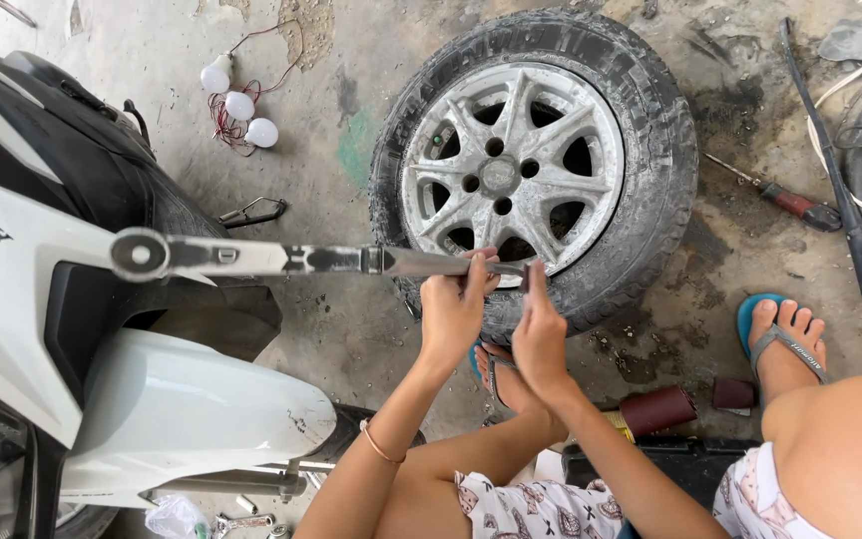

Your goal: The person sits on the floor and sands the surface of a car wheel rim using a sanding block. They hold the rim steady with one hand while rubbing the sanding block against the spokes and edges.

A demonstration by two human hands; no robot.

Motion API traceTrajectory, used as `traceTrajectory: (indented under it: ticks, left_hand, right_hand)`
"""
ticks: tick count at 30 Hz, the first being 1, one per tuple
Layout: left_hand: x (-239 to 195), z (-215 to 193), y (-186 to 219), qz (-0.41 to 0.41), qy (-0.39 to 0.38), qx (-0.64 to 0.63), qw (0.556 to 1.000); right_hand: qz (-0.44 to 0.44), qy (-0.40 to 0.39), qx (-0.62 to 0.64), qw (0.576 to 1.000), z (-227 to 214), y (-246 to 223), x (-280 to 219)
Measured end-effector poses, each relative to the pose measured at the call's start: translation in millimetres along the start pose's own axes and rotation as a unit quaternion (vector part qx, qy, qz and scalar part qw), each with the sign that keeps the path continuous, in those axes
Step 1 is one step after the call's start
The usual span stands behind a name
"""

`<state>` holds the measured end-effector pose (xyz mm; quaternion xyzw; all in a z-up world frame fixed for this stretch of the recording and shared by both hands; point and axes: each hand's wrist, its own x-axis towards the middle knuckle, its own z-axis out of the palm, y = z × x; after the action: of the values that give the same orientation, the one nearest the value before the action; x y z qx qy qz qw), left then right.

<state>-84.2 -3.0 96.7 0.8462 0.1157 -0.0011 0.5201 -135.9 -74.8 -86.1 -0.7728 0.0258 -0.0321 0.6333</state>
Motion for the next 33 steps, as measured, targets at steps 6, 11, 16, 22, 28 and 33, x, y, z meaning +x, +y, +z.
traceTrajectory:
  ticks: [6,11,16,22,28,33]
  left_hand:
    - [-8,0,13,0.024,0.002,0.062,0.998]
    - [-12,6,8,0.039,0.008,0.070,0.997]
    - [0,16,-19,0.069,-0.017,0.057,0.996]
    - [4,31,-20,0.058,0.042,0.048,0.996]
    - [7,29,-23,0.068,0.030,0.020,0.997]
    - [24,49,-56,0.041,0.055,0.013,0.998]
  right_hand:
    - [-0.100,0.057,-0.006,0.993,-21,-97,9]
    - [-0.035,0.060,-0.031,0.997,-10,-40,0]
    - [0.060,0.007,-0.068,0.996,-26,-50,16]
    - [-0.095,0.111,-0.032,0.989,-21,-67,6]
    - [-0.007,0.043,-0.047,0.998,-28,-54,7]
    - [-0.139,0.120,-0.008,0.983,-14,-82,12]
